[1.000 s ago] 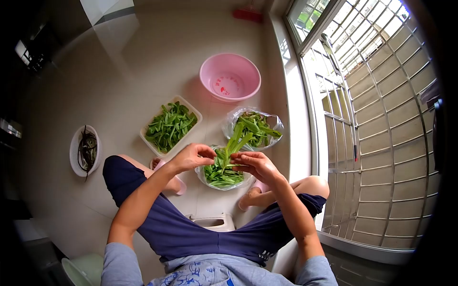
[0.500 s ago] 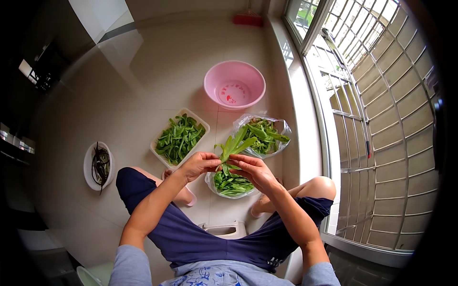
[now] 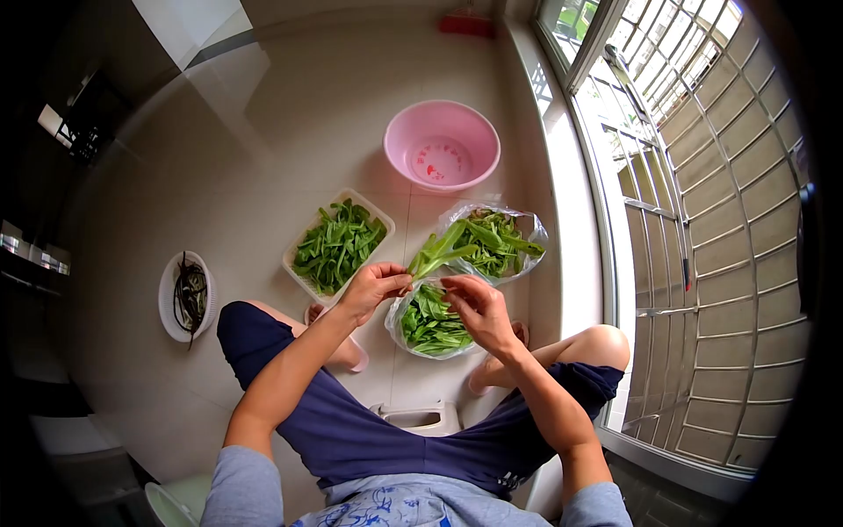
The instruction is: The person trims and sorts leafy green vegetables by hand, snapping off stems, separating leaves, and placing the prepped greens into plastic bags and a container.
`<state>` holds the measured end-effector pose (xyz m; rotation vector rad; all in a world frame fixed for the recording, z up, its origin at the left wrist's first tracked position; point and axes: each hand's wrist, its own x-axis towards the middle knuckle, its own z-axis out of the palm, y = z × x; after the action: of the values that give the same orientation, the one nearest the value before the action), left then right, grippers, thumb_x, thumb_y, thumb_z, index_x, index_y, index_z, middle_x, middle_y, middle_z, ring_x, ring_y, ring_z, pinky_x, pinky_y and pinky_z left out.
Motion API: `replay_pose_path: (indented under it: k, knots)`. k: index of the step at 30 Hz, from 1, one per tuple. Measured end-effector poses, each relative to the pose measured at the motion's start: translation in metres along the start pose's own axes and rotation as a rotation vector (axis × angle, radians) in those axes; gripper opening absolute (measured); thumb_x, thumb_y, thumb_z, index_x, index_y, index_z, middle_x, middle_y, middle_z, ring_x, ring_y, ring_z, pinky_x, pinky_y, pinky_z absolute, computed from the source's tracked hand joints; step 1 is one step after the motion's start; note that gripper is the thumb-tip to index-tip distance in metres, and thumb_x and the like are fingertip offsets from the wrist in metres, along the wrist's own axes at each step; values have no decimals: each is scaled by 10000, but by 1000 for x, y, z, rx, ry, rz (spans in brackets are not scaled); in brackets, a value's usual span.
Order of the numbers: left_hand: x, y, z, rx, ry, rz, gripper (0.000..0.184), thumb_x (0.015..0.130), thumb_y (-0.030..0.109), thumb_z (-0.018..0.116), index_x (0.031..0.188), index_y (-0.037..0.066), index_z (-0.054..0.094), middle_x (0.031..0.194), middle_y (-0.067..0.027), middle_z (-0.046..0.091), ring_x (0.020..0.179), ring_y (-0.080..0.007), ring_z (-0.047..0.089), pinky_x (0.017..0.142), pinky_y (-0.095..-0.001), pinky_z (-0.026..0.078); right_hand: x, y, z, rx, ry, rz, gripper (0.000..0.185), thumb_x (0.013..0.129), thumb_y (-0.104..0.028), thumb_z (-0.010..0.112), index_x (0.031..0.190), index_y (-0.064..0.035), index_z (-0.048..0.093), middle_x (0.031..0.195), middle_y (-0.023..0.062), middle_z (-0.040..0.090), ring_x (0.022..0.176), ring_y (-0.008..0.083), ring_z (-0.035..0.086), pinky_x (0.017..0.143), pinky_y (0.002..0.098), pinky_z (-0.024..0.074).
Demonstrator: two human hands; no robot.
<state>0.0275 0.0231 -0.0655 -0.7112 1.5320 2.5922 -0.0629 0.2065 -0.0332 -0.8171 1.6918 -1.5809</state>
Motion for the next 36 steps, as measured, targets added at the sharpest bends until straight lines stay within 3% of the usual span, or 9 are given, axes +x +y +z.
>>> replay_pose_path:
  k: [2, 11, 14, 18, 23, 25, 29, 31, 36]
  knots:
    - [-2, 0, 3, 17, 3, -4, 163, 740, 106, 574, 858, -2, 541, 743, -45, 565, 652, -90, 536, 626, -201, 438, 1, -1, 3, -570, 206, -361, 185, 704, 38, 520, 882, -12, 538, 846, 113, 529, 750, 226, 548, 629, 285, 446]
    - [-2, -7, 3, 104, -67, 10, 165, 731, 88, 575, 858, -14, 548, 748, -50, 564, 671, -105, 539, 642, -222, 440, 2, 1, 13, -757, 141, -643, 270, 629, 34, 523, 890, -27, 551, 854, 100, 536, 731, 244, 529, 626, 310, 441]
    - [-4, -8, 4, 159, -74, 12, 170, 727, 94, 580, 857, -13, 552, 730, -48, 568, 665, -102, 538, 642, -217, 437, 6, -15, 5, -686, 285, -714, 225, 629, 43, 520, 837, -27, 570, 791, 116, 541, 662, 254, 536, 580, 308, 452]
    - [-5, -9, 6, 279, -74, 32, 147, 732, 80, 565, 843, -17, 564, 717, -48, 573, 648, -92, 534, 632, -209, 430, 15, -23, -25, -565, 442, -434, 178, 701, 50, 516, 865, 0, 563, 817, 114, 564, 667, 181, 560, 583, 250, 450]
    - [-5, -14, 10, 371, -116, 99, 146, 740, 62, 544, 860, -17, 569, 739, -34, 576, 668, -85, 533, 644, -202, 427, 17, 14, -16, -213, 213, -60, 186, 789, -56, 461, 960, 16, 479, 833, 144, 575, 757, 201, 571, 650, 277, 446]
    - [-6, -13, 12, 409, -114, 139, 146, 745, 61, 539, 868, -13, 569, 755, -29, 578, 688, -83, 533, 658, -204, 426, 17, 25, -12, -166, 108, 173, 176, 830, -94, 403, 936, 37, 453, 812, 100, 552, 762, 137, 544, 674, 240, 439]
    - [-5, -8, 10, 419, -56, 146, 148, 757, 76, 528, 868, -14, 569, 768, -37, 580, 708, -86, 532, 670, -207, 425, 7, 22, 1, -153, 131, 68, 127, 792, -66, 458, 845, 40, 505, 732, 65, 556, 677, 91, 507, 619, 222, 424]
    - [-6, -3, 11, 301, -71, 74, 155, 766, 96, 520, 868, -10, 568, 784, -42, 580, 713, -90, 533, 673, -213, 429, 1, 9, 6, -185, 106, -35, 134, 734, -49, 510, 853, 2, 544, 752, 113, 579, 681, 187, 567, 622, 270, 431]
    - [-5, -4, 8, 179, -60, 16, 163, 765, 116, 522, 868, -1, 568, 795, -41, 575, 705, -96, 536, 671, -217, 435, 0, -1, 9, -379, 84, -357, 138, 678, -20, 559, 815, -23, 574, 754, 107, 570, 655, 244, 548, 605, 292, 434]
